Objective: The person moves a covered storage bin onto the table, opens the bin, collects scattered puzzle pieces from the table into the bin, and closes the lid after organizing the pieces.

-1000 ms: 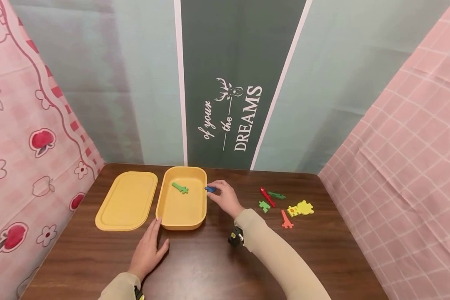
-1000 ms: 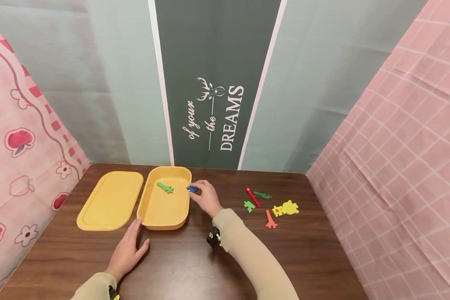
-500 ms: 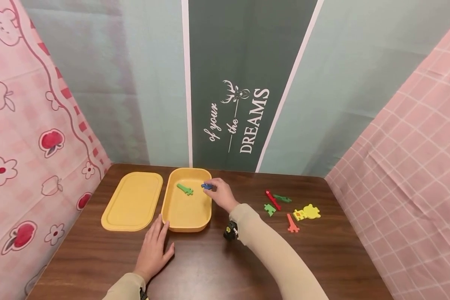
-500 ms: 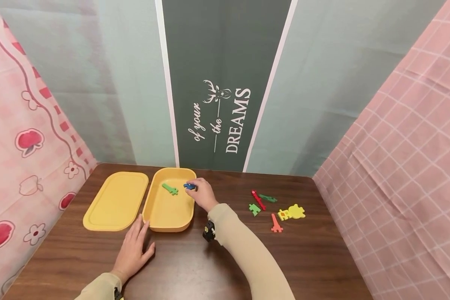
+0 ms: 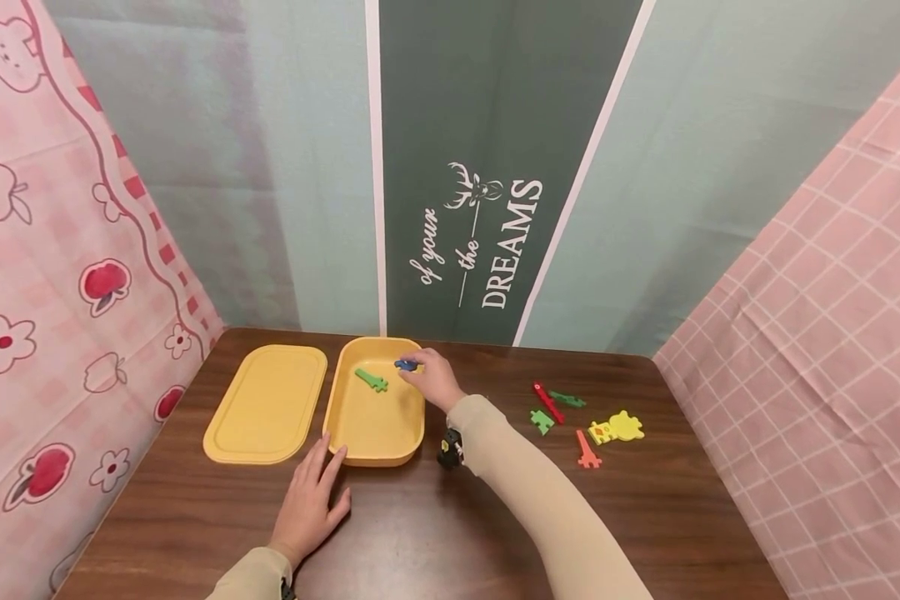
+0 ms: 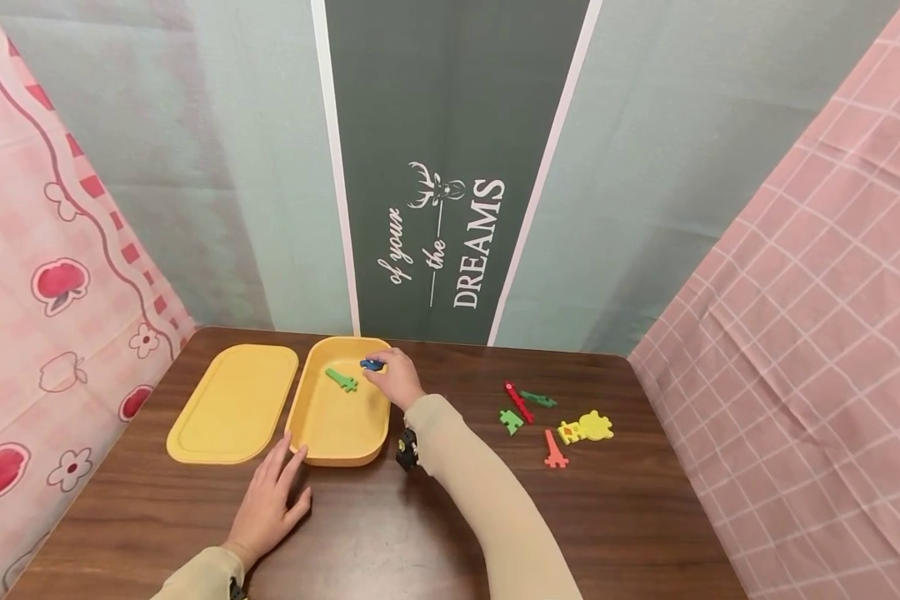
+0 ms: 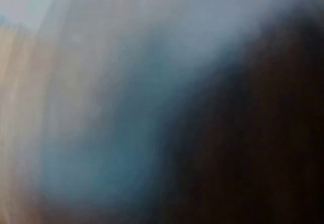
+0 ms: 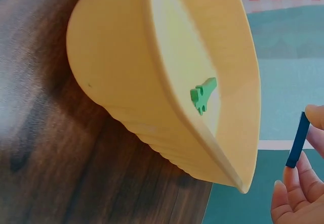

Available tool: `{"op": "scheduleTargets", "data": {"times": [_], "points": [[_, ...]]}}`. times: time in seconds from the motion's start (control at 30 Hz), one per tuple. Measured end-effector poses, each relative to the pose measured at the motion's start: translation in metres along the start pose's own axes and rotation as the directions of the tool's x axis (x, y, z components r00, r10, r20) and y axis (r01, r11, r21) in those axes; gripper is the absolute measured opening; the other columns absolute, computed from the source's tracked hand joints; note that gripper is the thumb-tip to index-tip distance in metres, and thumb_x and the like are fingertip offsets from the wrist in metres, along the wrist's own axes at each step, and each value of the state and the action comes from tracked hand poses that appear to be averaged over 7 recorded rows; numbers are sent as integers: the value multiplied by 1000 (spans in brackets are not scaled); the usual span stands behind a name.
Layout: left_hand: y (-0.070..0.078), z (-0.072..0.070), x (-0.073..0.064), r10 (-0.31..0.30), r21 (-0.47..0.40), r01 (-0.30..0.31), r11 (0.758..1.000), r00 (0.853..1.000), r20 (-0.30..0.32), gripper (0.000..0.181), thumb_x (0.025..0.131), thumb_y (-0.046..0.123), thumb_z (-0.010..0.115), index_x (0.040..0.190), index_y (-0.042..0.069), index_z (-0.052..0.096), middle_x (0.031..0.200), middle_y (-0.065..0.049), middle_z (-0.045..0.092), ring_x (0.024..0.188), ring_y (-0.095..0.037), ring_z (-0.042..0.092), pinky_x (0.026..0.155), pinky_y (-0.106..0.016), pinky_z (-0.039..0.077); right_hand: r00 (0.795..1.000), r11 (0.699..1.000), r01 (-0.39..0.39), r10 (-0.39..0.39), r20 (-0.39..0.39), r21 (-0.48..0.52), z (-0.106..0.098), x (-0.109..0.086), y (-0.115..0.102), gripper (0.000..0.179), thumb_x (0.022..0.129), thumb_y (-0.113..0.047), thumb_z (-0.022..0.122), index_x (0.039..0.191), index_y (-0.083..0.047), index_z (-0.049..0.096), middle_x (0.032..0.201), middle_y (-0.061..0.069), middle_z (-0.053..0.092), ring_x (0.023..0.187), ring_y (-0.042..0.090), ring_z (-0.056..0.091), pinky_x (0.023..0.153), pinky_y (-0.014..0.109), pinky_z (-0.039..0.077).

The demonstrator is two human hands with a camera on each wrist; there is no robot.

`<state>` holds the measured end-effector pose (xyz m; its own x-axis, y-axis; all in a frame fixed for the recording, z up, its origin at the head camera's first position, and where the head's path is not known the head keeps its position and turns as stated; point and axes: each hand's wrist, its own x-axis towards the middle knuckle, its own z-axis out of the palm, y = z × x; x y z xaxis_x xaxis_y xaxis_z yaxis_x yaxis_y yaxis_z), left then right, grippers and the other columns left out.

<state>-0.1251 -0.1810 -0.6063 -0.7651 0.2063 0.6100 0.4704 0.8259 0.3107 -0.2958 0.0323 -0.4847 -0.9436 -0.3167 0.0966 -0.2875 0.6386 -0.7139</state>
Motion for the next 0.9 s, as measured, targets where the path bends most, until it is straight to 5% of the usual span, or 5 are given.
{"op": "scheduleTargets", "data": {"times": [0.57,0.9], "points": [[1,1,1,32,27,-32,999,999,-25,58,92,41,33,135,5,46,146,-22,29,125,-41,36,89,-58,35,998,989,-3,11,55,-146,18,31,3,27,85,-15,68,110,-3,68,106,10,63,101,22,57,90,33,45],[-1,2,-2,1,23,-1,1000,1000,-5,59,92,43,33,136,6,47,149,-20,26,127,-39,34,92,-56,33,995,966,-28,50,83,-257,31,43,4,30,86,-17,66,114,-6,67,114,10,61,109,23,56,95,34,42]]}}
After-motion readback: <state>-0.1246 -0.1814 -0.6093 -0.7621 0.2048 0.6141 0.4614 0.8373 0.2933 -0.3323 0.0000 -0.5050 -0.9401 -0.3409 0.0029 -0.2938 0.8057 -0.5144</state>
